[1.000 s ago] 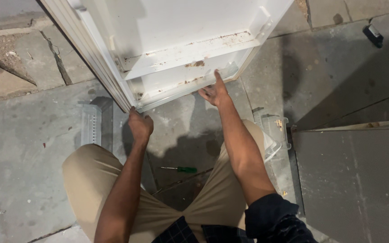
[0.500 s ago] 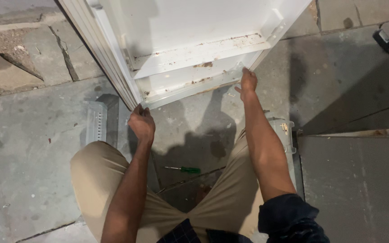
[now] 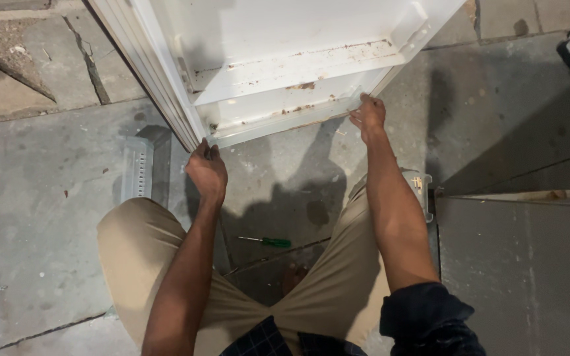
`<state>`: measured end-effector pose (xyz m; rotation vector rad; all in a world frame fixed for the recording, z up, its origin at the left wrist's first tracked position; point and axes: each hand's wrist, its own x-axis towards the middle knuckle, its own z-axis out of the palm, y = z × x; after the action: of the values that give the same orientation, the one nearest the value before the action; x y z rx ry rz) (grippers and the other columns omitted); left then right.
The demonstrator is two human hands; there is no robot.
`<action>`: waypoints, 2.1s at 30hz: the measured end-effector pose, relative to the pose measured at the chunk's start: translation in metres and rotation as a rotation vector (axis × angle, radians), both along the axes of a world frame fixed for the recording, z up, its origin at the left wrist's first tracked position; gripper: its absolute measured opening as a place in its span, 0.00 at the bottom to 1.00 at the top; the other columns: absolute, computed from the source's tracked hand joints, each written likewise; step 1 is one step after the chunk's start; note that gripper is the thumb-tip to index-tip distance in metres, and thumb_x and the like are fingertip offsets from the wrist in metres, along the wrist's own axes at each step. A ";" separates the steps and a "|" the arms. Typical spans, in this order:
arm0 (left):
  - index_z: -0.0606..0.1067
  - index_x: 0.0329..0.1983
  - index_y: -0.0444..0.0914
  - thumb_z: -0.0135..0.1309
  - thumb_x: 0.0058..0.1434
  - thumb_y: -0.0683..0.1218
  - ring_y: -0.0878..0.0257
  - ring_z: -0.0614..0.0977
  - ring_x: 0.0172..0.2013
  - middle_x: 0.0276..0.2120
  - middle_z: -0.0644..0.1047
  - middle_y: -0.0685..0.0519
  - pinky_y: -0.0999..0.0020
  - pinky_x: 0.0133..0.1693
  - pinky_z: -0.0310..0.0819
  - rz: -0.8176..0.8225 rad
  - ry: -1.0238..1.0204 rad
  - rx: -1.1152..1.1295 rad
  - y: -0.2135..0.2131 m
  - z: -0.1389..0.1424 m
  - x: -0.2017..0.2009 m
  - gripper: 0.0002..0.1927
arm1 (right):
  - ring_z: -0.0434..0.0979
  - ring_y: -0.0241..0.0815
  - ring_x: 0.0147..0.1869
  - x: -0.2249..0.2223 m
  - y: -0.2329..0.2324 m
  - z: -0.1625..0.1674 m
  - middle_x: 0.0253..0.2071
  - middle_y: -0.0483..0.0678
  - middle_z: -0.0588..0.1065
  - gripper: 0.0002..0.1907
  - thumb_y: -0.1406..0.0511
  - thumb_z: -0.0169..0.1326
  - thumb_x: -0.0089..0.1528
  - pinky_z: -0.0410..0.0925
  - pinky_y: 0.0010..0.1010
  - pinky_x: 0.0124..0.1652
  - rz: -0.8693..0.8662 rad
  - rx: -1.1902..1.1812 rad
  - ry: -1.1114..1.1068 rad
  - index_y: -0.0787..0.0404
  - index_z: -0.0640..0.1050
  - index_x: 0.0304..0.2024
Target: The person sits on the floor in front of an open refrigerator and detaches the glass shelf and plastic door trays from the refrigerator door, using a screwdriver on the fittings at one point. They handle each tray and shelf one at a time, lifting them out of their mounts and setting them on the floor beside them.
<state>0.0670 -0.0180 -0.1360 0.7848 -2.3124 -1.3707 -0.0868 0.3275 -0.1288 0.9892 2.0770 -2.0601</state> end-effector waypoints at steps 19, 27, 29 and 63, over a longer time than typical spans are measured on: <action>0.77 0.55 0.27 0.61 0.62 0.43 0.50 0.87 0.44 0.43 0.81 0.33 0.61 0.47 0.79 0.020 -0.035 0.050 0.001 0.001 -0.004 0.20 | 0.77 0.58 0.58 -0.009 0.004 -0.023 0.57 0.59 0.74 0.26 0.56 0.57 0.65 0.76 0.47 0.58 -0.114 -0.242 -0.076 0.65 0.71 0.59; 0.78 0.54 0.29 0.61 0.62 0.46 0.49 0.87 0.39 0.39 0.82 0.34 0.57 0.44 0.78 0.021 -0.053 0.051 0.000 0.002 -0.002 0.21 | 0.75 0.63 0.60 -0.012 0.005 -0.031 0.60 0.61 0.72 0.27 0.56 0.55 0.67 0.74 0.54 0.58 -0.118 -0.293 -0.080 0.63 0.68 0.63; 0.79 0.52 0.28 0.62 0.62 0.46 0.47 0.86 0.39 0.38 0.83 0.35 0.56 0.45 0.78 0.011 -0.009 -0.008 -0.001 0.002 0.000 0.20 | 0.75 0.65 0.61 -0.012 0.004 -0.032 0.60 0.62 0.71 0.27 0.55 0.53 0.68 0.74 0.54 0.58 -0.108 -0.304 -0.089 0.63 0.67 0.64; 0.76 0.59 0.29 0.59 0.65 0.46 0.51 0.87 0.46 0.48 0.81 0.35 0.61 0.47 0.82 -0.009 0.062 0.147 -0.007 0.021 -0.010 0.22 | 0.69 0.70 0.65 -0.016 -0.008 0.006 0.65 0.70 0.59 0.40 0.48 0.51 0.63 0.73 0.59 0.58 -0.034 -0.301 0.011 0.60 0.55 0.69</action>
<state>0.0568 -0.0247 -0.1147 0.7643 -2.1900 -1.5608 -0.1032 0.3191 -0.1228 0.9691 1.6945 -2.3079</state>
